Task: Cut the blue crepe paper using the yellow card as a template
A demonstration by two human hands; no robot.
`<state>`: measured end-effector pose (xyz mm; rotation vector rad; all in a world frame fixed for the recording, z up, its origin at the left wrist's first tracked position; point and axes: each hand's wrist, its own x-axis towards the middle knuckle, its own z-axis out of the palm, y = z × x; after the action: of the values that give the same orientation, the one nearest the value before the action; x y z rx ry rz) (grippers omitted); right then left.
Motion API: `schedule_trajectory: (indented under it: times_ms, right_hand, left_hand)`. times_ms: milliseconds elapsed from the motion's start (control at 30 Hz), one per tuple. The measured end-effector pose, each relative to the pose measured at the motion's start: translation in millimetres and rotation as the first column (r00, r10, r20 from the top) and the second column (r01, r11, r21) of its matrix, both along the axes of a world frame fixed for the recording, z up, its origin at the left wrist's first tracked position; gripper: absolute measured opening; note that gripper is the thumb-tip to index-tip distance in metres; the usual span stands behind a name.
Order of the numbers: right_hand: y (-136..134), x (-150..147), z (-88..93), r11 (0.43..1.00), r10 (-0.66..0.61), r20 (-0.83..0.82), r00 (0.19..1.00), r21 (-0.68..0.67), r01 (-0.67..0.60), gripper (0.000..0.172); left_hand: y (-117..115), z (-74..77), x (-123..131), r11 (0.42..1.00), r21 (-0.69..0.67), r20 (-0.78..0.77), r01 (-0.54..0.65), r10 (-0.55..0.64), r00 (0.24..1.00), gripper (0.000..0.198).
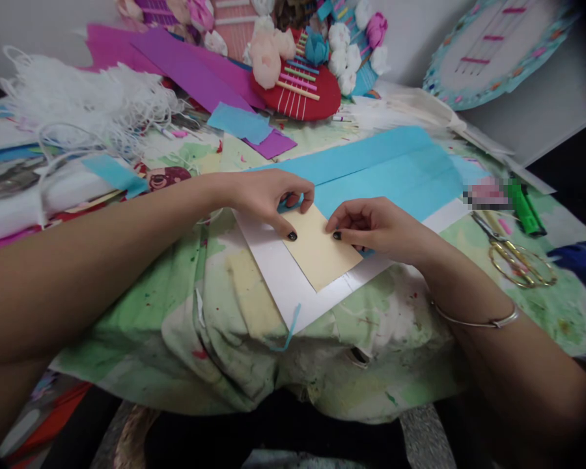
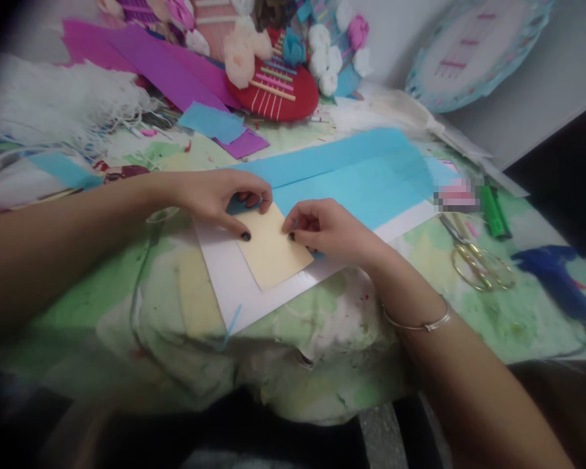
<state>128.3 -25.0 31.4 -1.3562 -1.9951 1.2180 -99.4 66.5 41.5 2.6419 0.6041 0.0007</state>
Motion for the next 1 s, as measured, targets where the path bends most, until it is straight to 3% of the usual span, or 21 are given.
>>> schedule_trajectory:
  times_ms: [1000]
  right_hand:
    - [1.3, 1.3, -2.7, 1.0, 0.008, -0.017, 1.0, 0.01, -0.008, 0.015]
  left_hand:
    - [-4.5, 1.8, 3.0, 0.995, 0.093, -0.068, 0.043, -0.036, 0.997, 0.043]
